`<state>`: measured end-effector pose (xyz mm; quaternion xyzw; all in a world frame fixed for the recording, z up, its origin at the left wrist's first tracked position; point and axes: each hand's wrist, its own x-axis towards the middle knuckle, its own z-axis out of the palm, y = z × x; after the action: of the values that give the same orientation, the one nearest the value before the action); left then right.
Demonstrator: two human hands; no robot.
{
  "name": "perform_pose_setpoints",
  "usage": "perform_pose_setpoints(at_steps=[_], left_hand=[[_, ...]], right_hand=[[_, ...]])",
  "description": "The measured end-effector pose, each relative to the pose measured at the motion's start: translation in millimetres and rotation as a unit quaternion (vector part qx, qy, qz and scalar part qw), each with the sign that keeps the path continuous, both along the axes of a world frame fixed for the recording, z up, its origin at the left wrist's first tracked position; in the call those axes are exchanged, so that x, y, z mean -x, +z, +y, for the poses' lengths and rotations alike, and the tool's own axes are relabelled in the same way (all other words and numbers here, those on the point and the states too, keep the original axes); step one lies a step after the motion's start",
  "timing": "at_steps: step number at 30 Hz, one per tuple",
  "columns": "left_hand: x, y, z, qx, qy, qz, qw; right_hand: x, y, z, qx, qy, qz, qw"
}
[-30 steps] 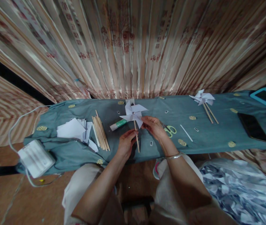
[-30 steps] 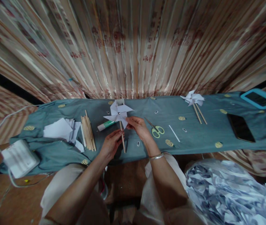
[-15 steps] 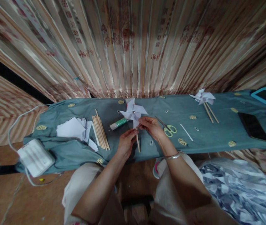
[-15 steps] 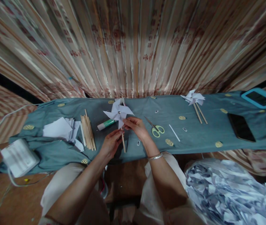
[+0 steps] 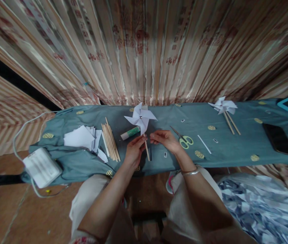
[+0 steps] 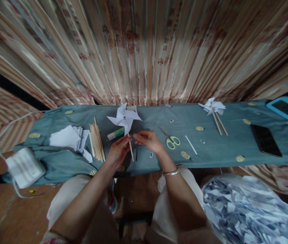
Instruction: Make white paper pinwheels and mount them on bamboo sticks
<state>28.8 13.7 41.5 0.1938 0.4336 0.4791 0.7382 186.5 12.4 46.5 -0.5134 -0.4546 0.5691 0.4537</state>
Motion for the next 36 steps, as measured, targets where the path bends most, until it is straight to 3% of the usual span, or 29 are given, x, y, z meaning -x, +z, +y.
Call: perform_pose_setpoints(at_steps=[5,10,21,25,28,31,36], left_hand=[[3.9,4.3,5.1,-0.002,0.019,0.004,1.000],[4.4,6.0,7.0,-0.003,0.025,0.006,1.000],[0.1,-1.1,2.8,-0.011,0.009,0.006,1.000],[2.2,-2.4,1.6,-0.016,-0.002,0.018,1.000],[3.5,-3.6,0.3,-0.016,-0.008,0.031,0.999],[2.2,-5.2,-2.8,-0.006,-0.021,0.038,0.999],[-3.5,-5.9,-10.6,0.005,-0.039,0.037,0.999]], right_hand=[[9.2,-2.7,-9.0,0.031,0.109,-0.050,0.992],[18.0,-9.5,-14.3,0.081,0.153,-0.054,0.983],[21.7,-13.1,-12.3,0.069,0.144,-0.037,0.987],[6.9,-4.8,-9.9,0.060,0.146,-0.046,0.986],[-16.2,3.7,-5.5,0.042,0.092,-0.050,0.994],[-35.5,8.0,0.6,0.019,-0.021,-0.032,0.999],[-41.0,5.2,10.5,-0.031,-0.181,0.040,0.982]])
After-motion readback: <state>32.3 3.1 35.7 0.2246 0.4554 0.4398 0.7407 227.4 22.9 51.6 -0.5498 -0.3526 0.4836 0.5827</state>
